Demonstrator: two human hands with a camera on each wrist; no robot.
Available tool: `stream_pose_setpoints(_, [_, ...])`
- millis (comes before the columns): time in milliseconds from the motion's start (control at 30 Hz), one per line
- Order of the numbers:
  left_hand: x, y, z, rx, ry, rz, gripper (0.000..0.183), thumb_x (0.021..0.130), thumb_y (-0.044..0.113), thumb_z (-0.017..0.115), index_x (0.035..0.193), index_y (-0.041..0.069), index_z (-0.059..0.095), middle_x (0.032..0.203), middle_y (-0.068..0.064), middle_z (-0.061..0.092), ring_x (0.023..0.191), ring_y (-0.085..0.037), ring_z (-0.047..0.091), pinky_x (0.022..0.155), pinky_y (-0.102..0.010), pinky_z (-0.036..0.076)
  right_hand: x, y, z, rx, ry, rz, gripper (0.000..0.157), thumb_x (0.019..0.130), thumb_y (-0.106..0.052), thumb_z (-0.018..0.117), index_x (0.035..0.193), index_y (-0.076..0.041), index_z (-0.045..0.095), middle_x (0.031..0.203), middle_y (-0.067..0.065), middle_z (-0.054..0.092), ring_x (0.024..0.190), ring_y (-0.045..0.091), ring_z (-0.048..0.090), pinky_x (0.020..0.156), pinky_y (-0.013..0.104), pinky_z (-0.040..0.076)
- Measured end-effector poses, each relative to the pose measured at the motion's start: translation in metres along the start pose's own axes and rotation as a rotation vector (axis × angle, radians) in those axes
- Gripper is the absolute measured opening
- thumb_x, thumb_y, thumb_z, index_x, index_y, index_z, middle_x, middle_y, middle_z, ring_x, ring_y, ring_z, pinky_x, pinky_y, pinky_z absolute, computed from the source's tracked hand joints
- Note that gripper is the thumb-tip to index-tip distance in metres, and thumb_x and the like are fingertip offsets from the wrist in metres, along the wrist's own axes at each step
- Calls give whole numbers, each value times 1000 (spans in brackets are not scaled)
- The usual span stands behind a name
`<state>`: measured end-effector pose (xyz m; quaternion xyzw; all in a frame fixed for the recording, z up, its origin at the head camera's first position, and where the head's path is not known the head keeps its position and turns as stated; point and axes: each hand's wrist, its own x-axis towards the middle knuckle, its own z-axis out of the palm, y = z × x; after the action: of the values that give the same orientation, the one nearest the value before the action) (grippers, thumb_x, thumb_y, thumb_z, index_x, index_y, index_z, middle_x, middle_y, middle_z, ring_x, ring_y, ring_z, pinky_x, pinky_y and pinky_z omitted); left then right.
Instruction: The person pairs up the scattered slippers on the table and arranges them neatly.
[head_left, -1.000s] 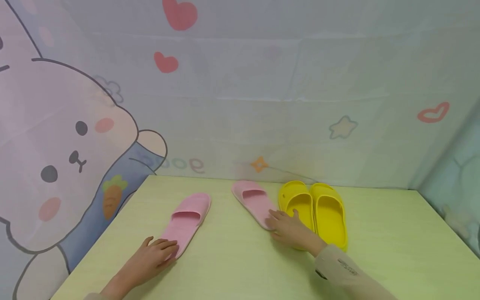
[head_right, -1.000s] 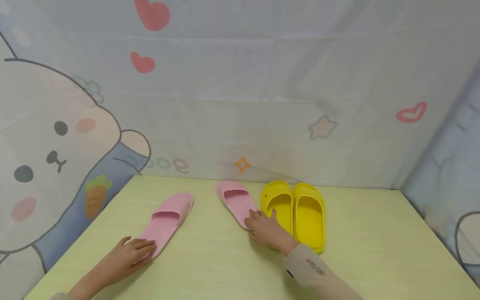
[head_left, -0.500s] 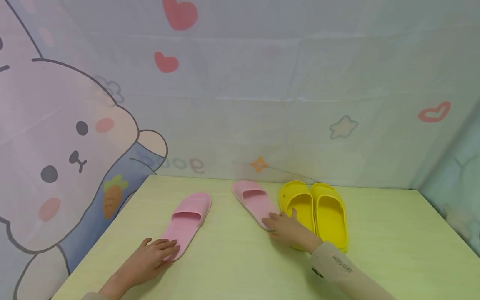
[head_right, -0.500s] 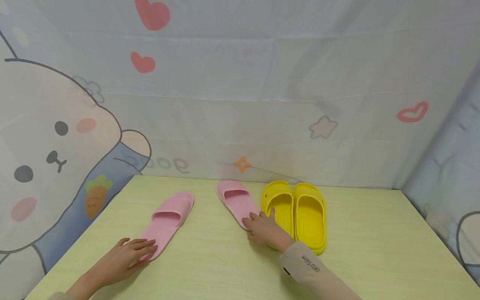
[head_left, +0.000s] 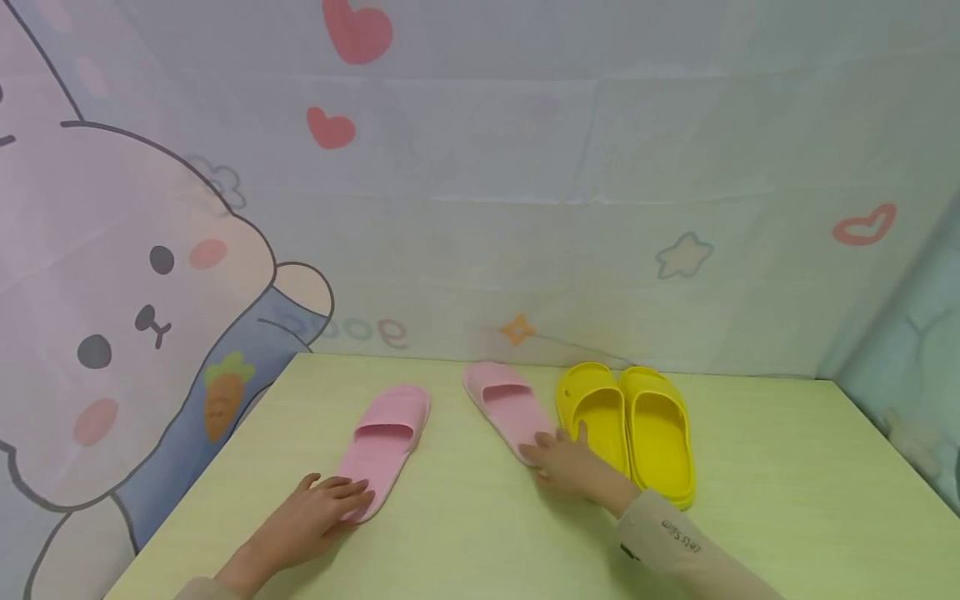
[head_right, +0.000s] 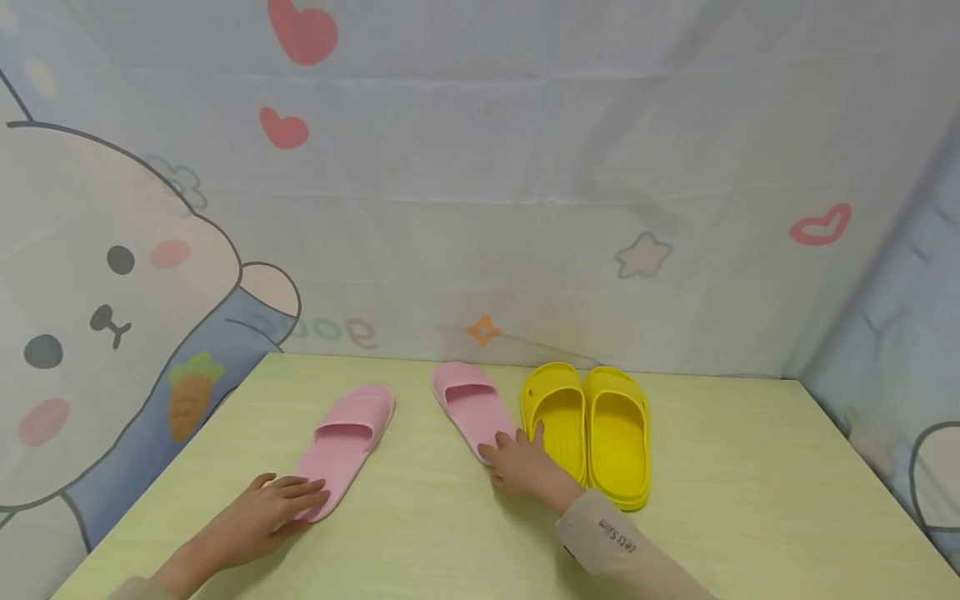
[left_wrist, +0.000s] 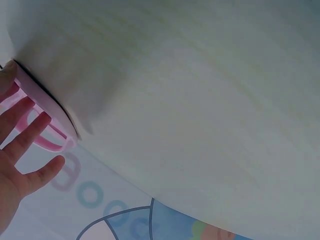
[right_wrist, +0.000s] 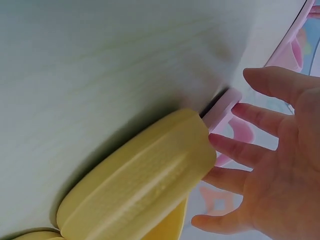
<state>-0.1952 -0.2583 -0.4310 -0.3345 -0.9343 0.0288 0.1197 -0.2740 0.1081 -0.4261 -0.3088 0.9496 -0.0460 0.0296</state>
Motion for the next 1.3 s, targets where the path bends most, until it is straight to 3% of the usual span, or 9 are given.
stream_pose_setpoints(467, [17, 6, 4, -40, -24, -2, 32, 81, 17, 62, 113, 15, 62, 115, -5, 63, 102, -26, 57, 79, -52, 42, -3, -7, 1, -69, 22, -21, 46, 81, -21, 60, 124, -14, 49, 124, 15, 49, 103, 42, 49, 92, 71, 20])
stream_pose_setpoints(967, [37, 13, 9, -45, -28, -4, 32, 82, 15, 60, 114, 16, 61, 116, -5, 62, 104, -25, 56, 80, -54, 41, -7, -15, 2, -52, -6, -14, 48, 81, -21, 60, 127, -16, 47, 126, 15, 48, 109, 42, 47, 95, 70, 18])
stream_pose_setpoints(1300, [49, 16, 9, -54, -29, 12, 31, 84, 17, 58, 115, 14, 61, 118, -7, 61, 104, -26, 56, 79, -55, 41, -9, -20, -2, -68, 10, -41, 49, 76, -21, 63, 123, -16, 50, 109, 13, 52, 94, 34, 49, 93, 68, 22])
